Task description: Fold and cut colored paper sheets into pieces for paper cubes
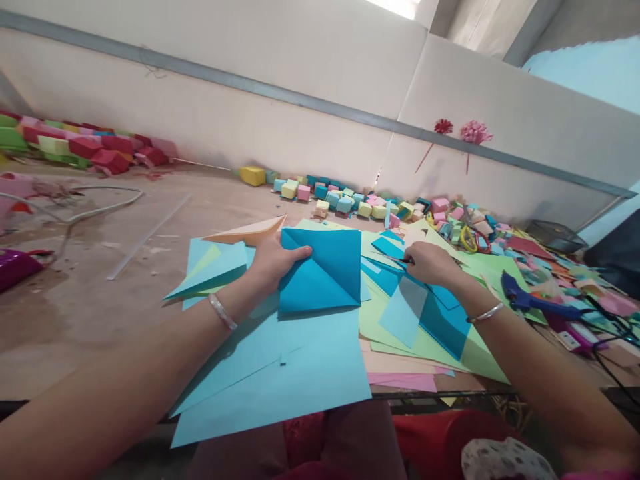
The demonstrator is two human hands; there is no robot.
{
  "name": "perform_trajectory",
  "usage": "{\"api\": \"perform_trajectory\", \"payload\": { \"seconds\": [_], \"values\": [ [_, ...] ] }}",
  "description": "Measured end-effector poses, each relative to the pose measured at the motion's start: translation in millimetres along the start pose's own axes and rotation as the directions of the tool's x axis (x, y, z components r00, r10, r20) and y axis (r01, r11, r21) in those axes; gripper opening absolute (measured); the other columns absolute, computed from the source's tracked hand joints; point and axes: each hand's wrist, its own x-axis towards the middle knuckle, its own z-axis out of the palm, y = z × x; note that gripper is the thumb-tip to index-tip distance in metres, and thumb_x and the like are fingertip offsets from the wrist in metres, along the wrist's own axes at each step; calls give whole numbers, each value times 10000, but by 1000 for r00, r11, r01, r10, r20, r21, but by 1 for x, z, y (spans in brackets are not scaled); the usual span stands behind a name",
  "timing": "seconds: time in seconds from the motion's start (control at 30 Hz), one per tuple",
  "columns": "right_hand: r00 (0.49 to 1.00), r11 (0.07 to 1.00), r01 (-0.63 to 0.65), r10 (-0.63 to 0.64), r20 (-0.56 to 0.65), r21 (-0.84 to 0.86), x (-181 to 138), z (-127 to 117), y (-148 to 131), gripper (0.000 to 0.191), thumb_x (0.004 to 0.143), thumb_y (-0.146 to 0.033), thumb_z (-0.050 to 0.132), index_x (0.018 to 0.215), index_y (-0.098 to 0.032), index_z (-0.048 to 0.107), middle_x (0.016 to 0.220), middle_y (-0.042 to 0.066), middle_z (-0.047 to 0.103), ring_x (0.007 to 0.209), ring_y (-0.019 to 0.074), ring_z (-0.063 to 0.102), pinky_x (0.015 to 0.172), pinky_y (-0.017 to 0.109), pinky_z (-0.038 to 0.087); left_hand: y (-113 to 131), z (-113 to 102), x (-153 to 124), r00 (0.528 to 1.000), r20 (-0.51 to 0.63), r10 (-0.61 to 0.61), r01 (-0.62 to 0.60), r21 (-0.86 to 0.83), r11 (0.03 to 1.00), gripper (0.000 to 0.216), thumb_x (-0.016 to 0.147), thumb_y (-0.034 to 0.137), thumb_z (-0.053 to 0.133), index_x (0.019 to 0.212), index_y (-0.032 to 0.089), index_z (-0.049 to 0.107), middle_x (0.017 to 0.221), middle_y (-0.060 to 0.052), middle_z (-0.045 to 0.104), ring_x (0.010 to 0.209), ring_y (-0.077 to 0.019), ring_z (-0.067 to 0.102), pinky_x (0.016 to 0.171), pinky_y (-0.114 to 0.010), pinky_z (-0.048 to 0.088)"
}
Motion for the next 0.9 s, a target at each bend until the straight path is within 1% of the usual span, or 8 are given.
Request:
{"api": "perform_trajectory", "payload": {
  "seconds": [0.1,0.23,0.33,0.43,0.53,0.7,0.8,0.9],
  "values": [
    [995,1000,1,2,-98,27,9,-3,-8,149,803,-180,490,864,-187,625,953,108,647,860,229,589,613,286,338,-2,-1,0,1000,0,0,0,-9,1000,514,489,313,893,936,165,688,985,-124,734,899,-306,680,763,-423,552],
    [959,988,-7,49,-278,152,14,21,-16,153,845,-213,438,955,-188,542,904,94,630,804,224,585,616,294,366,0,3,-12,999,45,-1,3,-42,999,514,499,315,899,943,162,691,997,-125,737,936,-314,680,804,-447,553],
    [922,961,101,6,-388,256,16,42,-14,109,854,-251,441,918,-205,517,843,70,607,756,220,582,637,305,396,0,13,-26,993,114,-12,21,-81,996,493,520,336,896,929,158,686,991,-120,741,903,-299,692,776,-431,569],
    [873,937,189,-24,-487,293,17,52,-9,122,862,-278,446,920,-207,524,846,75,608,755,222,581,662,319,423,-2,19,-35,984,174,-32,53,-117,992,466,525,354,898,889,153,687,960,-118,747,860,-290,701,753,-424,577],
    [836,924,215,-7,-549,315,15,50,-8,154,868,-295,451,956,-203,538,864,84,627,750,221,589,675,323,443,-5,18,-33,986,159,-49,74,-156,985,500,536,354,900,934,158,672,1009,-123,740,901,-294,699,779,-434,577],
    [829,919,224,-4,-560,325,10,43,-16,162,880,-298,448,961,-205,553,918,107,653,796,235,619,692,332,465,-5,12,-21,995,66,-81,95,-235,967,528,545,324,902,974,151,649,1025,-145,729,913,-307,703,792,-471,581],
    [825,911,253,-27,-565,326,8,42,-19,173,875,-299,449,974,-204,555,920,109,658,808,244,627,700,341,474,13,5,-15,994,41,-105,112,-298,948,550,536,275,909,998,130,648,990,-162,733,874,-334,712,768,-506,589],
    [820,910,269,-45,-570,315,7,42,-19,197,870,-299,447,1002,-203,558,913,108,661,818,252,632,704,348,477,53,-13,-9,996,-29,-87,70,-371,926,592,617,287,875,1135,163,617,1005,-118,739,913,-326,710,789,-490,601]
  ]
}}
